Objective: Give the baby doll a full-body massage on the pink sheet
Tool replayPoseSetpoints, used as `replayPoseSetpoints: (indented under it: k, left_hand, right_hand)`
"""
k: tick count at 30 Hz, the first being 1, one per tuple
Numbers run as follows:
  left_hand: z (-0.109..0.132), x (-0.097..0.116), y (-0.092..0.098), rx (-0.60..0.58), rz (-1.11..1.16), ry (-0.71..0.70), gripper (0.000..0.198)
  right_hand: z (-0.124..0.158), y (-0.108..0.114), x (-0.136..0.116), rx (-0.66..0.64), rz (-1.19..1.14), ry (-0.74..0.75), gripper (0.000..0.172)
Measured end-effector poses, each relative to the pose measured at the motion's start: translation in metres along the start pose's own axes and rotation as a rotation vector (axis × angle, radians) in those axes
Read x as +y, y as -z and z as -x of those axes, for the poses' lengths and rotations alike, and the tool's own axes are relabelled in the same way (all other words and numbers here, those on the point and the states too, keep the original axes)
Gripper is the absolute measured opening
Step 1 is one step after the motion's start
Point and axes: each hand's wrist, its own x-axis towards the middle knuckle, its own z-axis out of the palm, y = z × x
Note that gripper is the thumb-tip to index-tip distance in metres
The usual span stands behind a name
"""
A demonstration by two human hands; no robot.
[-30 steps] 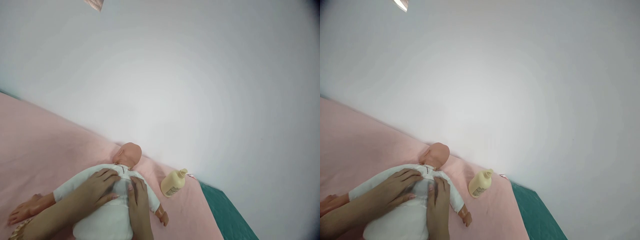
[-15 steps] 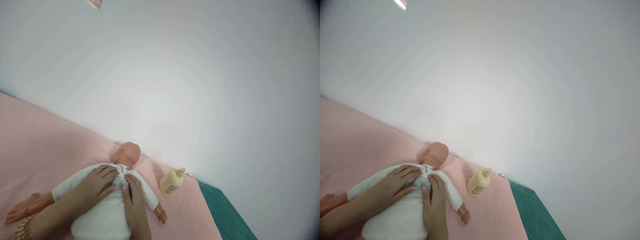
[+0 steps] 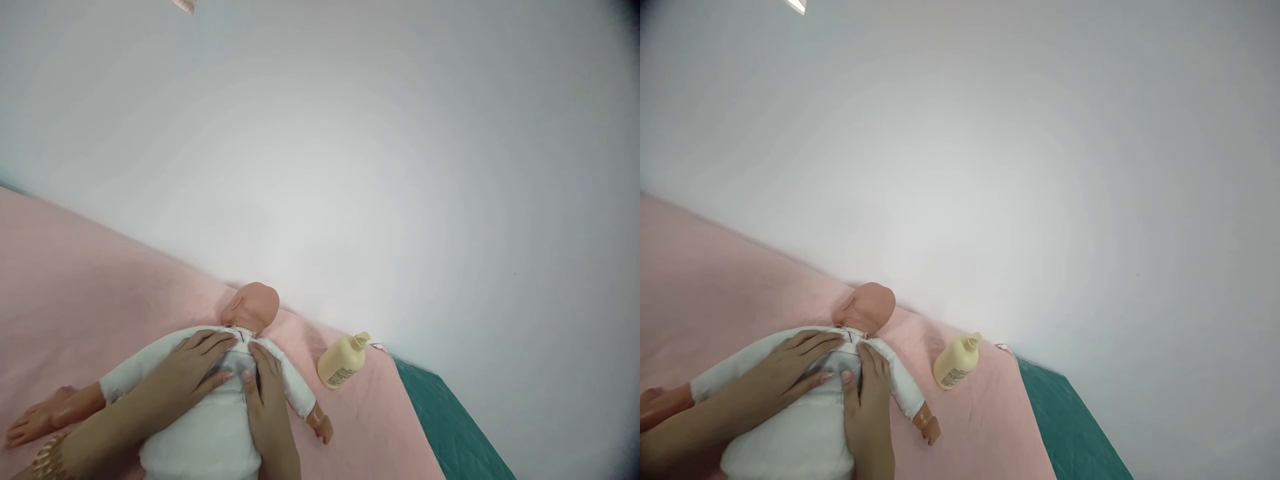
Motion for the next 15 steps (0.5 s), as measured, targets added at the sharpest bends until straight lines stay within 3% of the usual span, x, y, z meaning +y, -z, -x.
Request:
replayPoseSetpoints:
  k: [15]
  left_hand:
    - [0.0023,-0.0026,-0.0051,-0.023,-0.001,0.026,0.047]
  right_hand:
    - [-0.0032,-0.0004,0.0019,-0.056,0.035,-0.046,0.058]
